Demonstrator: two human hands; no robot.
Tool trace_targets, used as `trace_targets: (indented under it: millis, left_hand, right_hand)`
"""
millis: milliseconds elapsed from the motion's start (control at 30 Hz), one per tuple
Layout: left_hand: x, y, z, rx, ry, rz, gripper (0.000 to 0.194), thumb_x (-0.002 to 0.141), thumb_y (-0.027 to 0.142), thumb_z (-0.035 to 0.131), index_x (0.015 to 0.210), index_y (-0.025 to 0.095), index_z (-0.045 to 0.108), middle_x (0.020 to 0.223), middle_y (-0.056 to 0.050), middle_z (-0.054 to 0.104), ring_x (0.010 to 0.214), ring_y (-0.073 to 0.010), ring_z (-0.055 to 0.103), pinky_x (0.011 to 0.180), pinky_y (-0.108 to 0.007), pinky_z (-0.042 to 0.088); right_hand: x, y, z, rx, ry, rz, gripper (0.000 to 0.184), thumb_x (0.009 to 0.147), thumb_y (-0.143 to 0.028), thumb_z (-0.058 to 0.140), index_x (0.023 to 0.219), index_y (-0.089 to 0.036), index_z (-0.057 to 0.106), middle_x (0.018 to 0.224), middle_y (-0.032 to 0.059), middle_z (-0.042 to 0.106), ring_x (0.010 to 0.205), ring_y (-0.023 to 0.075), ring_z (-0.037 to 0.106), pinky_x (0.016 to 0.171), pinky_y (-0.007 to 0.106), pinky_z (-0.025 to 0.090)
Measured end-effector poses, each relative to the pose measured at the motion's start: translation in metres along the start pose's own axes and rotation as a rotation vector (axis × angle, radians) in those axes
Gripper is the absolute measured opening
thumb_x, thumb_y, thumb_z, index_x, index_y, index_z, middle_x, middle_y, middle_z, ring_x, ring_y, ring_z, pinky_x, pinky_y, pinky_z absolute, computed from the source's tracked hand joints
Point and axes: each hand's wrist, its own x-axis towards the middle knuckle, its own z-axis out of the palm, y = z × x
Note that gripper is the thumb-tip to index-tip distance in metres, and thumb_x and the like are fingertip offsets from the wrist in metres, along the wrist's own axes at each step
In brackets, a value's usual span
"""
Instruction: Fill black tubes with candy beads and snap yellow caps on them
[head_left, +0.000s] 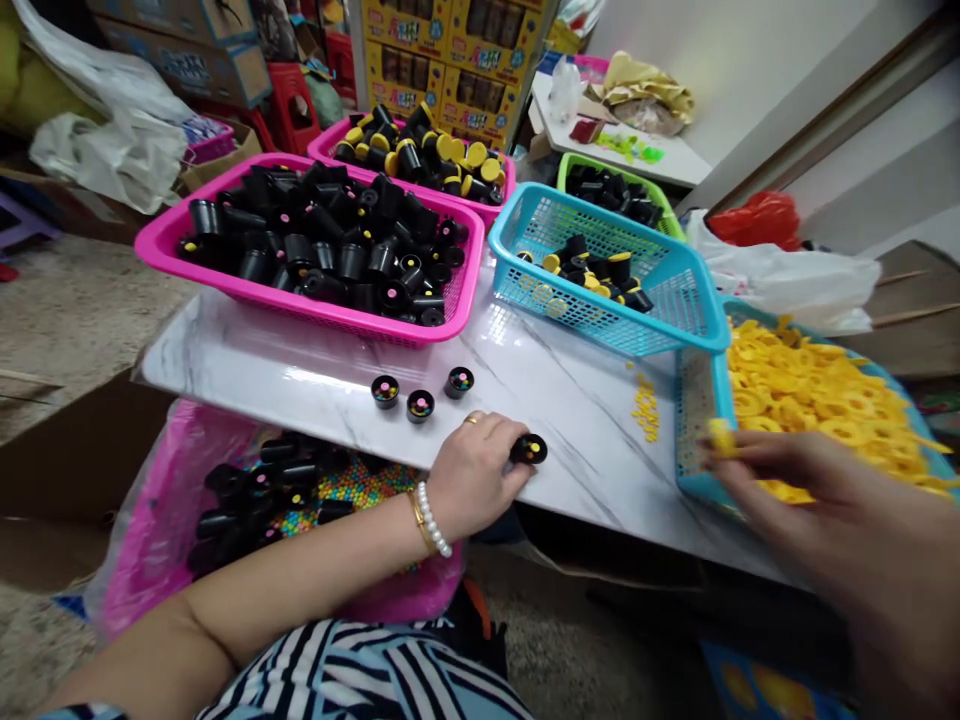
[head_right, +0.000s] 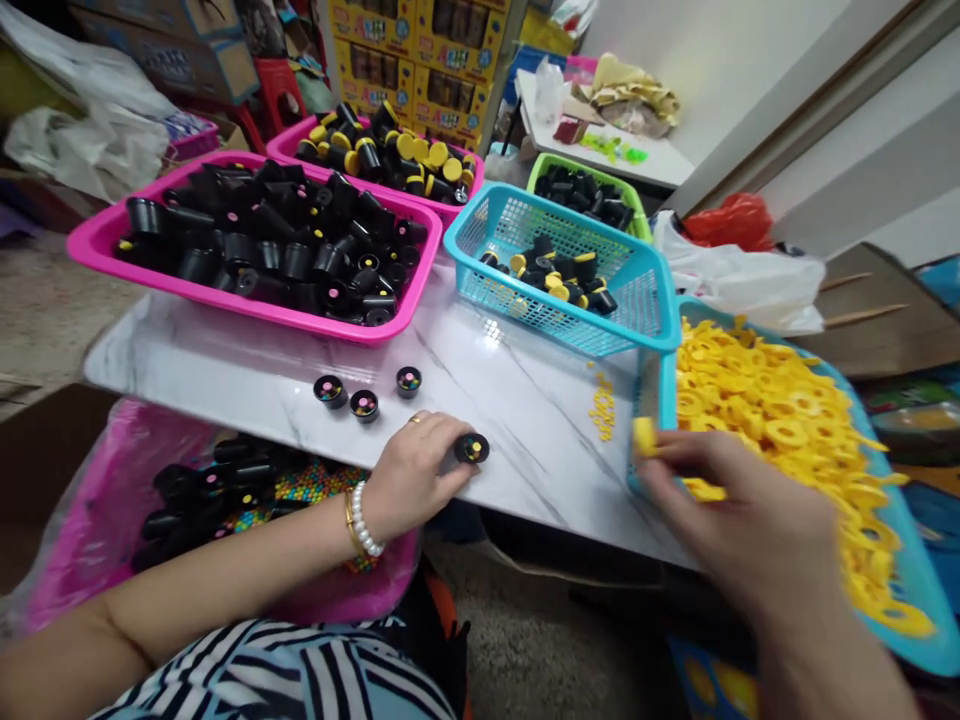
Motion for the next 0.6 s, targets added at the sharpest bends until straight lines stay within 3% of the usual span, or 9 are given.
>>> trace_targets:
  millis: [100, 200, 300, 467, 600]
  left_hand:
    - [0.0, 0.0, -0.001, -0.004, -0.01, -0.01, 0.021, 0.083, 0.018, 0.07, 0.102, 0.015, 0.062, 0.097, -0.007, 0.067, 0.094, -0.0248, 0.06, 0.086, -0.04, 0.05]
    - [0.0, 0.0, -0.002, -0.025, -0.024, -0.009, 0.026, 0.083, 0.021, 0.071, 0.107, 0.015, 0.062, 0.1, -0.008, 0.068, 0.096, -0.0247, 0.06, 0.088, -0.04, 0.05]
    - [0.0, -0.001, -0.001, -0.037, -0.019, -0.009, 0.023, 0.085, 0.025, 0.071, 0.105, 0.016, 0.064, 0.1, -0.008, 0.067, 0.096, -0.0239, 0.06, 0.088, -0.039, 0.05]
    - [0.0, 0.0, 0.0, -0.027, -0.007, -0.021, 0.02, 0.087, 0.027, 0.068, 0.105, 0.017, 0.067, 0.099, -0.007, 0.066, 0.092, -0.0223, 0.059, 0.085, -0.037, 0.051]
    - [0.001, 0.002, -0.002, -0.007, -0.015, -0.036, 0.019, 0.087, 0.024, 0.066, 0.104, 0.017, 0.068, 0.098, -0.007, 0.064, 0.091, -0.022, 0.059, 0.083, -0.036, 0.051]
  right_hand:
    - [-0.009, -0.049, 0.034, 0.304, -0.311, -0.121, 0.023, 0.083, -0.047, 0.061, 0.078, -0.025, 0.061, 0.076, 0.0036, 0.07, 0.064, 0.0192, 0.065, 0.06, 0.03, 0.05]
    - [-0.006, -0.069, 0.058, 0.656, -0.521, 0.064, 0.028, 0.08, -0.048, 0.069, 0.092, -0.024, 0.064, 0.08, 0.0044, 0.071, 0.071, 0.0195, 0.066, 0.066, 0.031, 0.053]
    - [0.003, -0.065, 0.064, 0.984, -0.661, 0.28, 0.044, 0.071, -0.047, 0.081, 0.102, -0.02, 0.068, 0.09, 0.0077, 0.072, 0.077, 0.0192, 0.066, 0.066, 0.029, 0.054]
    - [0.006, -0.073, 0.063, 1.236, -0.667, 0.448, 0.035, 0.06, -0.038, 0.09, 0.085, -0.019, 0.073, 0.074, 0.0026, 0.067, 0.058, 0.0098, 0.053, 0.049, 0.021, 0.042]
    - [0.003, -0.098, 0.067, 1.292, -0.671, 0.509, 0.033, 0.064, -0.04, 0.087, 0.084, -0.018, 0.072, 0.065, -0.0004, 0.063, 0.049, 0.006, 0.045, 0.045, 0.019, 0.036]
